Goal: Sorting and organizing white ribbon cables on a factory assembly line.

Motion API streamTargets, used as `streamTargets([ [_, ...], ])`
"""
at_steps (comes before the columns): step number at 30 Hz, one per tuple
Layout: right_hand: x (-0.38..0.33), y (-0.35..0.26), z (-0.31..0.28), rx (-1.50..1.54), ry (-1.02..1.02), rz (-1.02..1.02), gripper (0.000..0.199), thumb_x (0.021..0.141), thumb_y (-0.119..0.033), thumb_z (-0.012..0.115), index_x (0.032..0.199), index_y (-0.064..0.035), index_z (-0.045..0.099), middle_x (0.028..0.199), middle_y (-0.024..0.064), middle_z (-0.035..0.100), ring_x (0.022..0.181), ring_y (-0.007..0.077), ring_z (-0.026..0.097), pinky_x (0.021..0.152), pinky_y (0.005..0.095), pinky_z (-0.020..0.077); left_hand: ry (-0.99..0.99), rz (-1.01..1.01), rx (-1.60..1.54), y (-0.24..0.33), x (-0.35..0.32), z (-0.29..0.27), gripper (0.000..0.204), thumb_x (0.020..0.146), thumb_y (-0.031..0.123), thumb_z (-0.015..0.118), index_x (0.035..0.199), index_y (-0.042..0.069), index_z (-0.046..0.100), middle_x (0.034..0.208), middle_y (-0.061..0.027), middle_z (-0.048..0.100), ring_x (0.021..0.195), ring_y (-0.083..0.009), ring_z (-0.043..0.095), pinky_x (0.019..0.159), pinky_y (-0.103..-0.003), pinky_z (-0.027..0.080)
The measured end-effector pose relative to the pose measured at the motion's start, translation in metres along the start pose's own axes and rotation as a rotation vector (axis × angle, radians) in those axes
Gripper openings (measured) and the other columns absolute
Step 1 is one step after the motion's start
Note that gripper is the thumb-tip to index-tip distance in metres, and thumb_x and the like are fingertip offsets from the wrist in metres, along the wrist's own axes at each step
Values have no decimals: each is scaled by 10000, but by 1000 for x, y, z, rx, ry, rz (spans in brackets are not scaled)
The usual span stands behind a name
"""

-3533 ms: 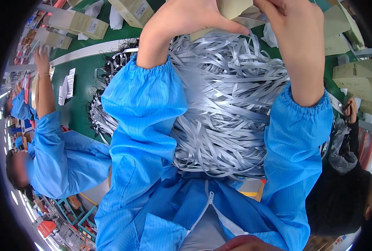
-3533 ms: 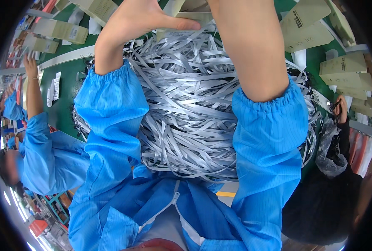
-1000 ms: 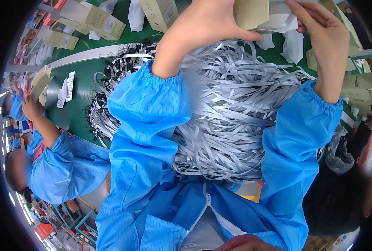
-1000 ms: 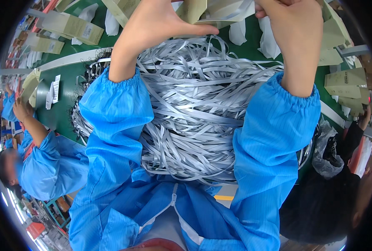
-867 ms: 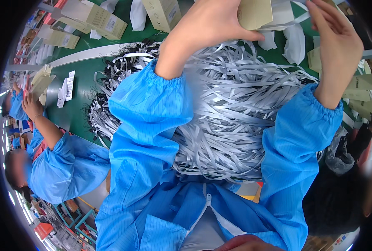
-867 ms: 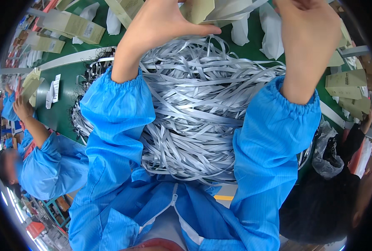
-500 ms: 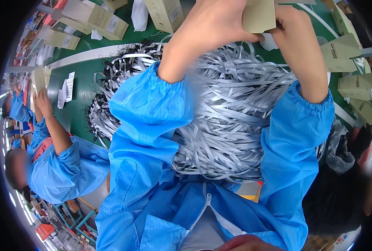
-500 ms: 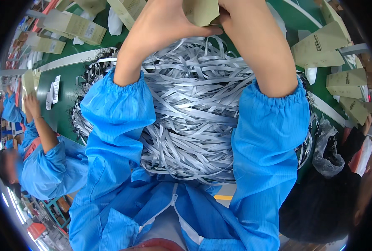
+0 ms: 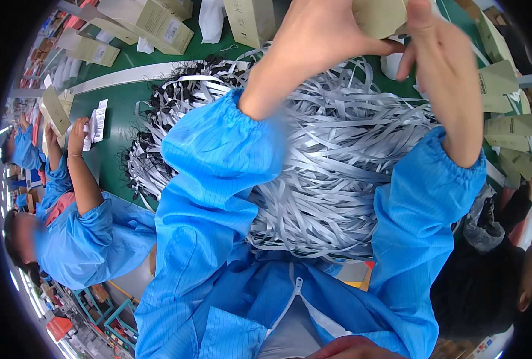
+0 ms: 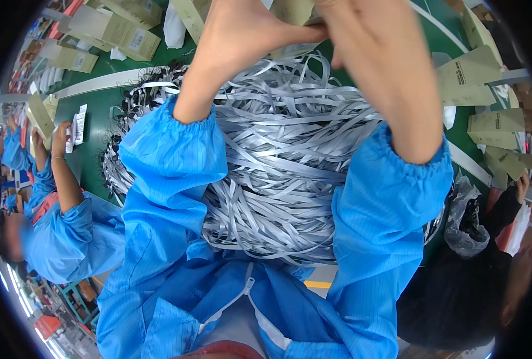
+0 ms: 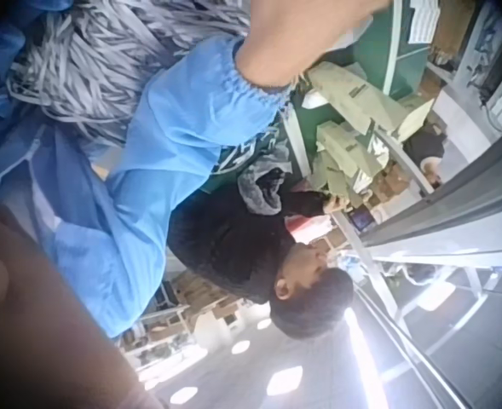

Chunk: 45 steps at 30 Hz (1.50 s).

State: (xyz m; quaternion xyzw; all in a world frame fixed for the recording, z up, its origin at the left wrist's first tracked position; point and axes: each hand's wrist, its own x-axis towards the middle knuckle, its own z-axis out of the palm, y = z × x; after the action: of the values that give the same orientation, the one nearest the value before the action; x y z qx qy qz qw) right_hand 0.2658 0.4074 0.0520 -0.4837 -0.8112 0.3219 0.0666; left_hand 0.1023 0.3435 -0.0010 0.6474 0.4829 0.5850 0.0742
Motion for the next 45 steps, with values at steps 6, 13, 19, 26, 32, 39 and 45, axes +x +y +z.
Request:
streamTargets([
  [6, -10, -21, 26, 228, 328, -453, 153, 908, -59, 675, 915, 93, 663, 761, 45, 666, 667, 77, 586, 582, 250, 449, -12, 31, 326, 19, 0, 11, 1193, 574, 6, 866, 1547, 112, 184, 1123, -158, 512, 940, -302, 529, 860, -387, 474],
  [13, 4, -3, 22, 239, 614, -592, 145, 862, -25, 689, 891, 111, 647, 695, 70, 624, 624, 69, 558, 543, 265, 431, -50, -35, -2, -4, -7, 8, 1004, 683, 24, 822, 1517, 75, 265, 1153, -187, 571, 966, -363, 558, 857, -407, 483],
  [19, 11, 4, 13, 13, 670, -459, 126, 841, -18, 704, 850, 98, 655, 648, 62, 614, 584, 84, 548, 527, 254, 418, -321, -54, 336, -75, -32, 5, 383, 880, 111, 674, 1252, 71, 593, 879, -133, 668, 784, -320, 658, 697, -397, 510],
  [26, 43, 50, 4, -64, 520, -389, 233, 900, -170, 658, 981, 47, 665, 828, 81, 648, 746, 128, 572, 668, 272, 433, -418, -177, 561, -86, -50, 29, 253, 900, 131, 658, 1151, 107, 666, 913, -152, 700, 820, -361, 669, 727, -418, 534],
  [32, 10, 11, 1, -127, 885, -496, 129, 878, -75, 708, 917, 48, 700, 737, 65, 668, 607, 94, 561, 540, 248, 422, -414, -108, 530, -42, -25, 1, 212, 864, 61, 664, 1072, 31, 701, 983, -179, 708, 923, -339, 699, 788, -401, 567],
  [39, 19, 15, 59, 803, 155, -681, 495, 1001, -430, 567, 1218, 11, 634, 907, 96, 712, 948, 192, 686, 832, 301, 521, 99, -154, -296, 54, -4, -21, 159, 918, 51, 666, 991, -84, 708, 860, -186, 721, 672, -269, 718, 665, -366, 590],
  [45, -4, -21, 65, 960, -197, -742, 483, 1016, -400, 539, 1228, 32, 578, 969, 111, 699, 993, 200, 672, 860, 300, 511, 729, 182, 16, 31, -7, -106, 182, 959, 114, 633, 994, -49, 708, 937, -143, 726, 868, -253, 701, 747, -341, 568],
])
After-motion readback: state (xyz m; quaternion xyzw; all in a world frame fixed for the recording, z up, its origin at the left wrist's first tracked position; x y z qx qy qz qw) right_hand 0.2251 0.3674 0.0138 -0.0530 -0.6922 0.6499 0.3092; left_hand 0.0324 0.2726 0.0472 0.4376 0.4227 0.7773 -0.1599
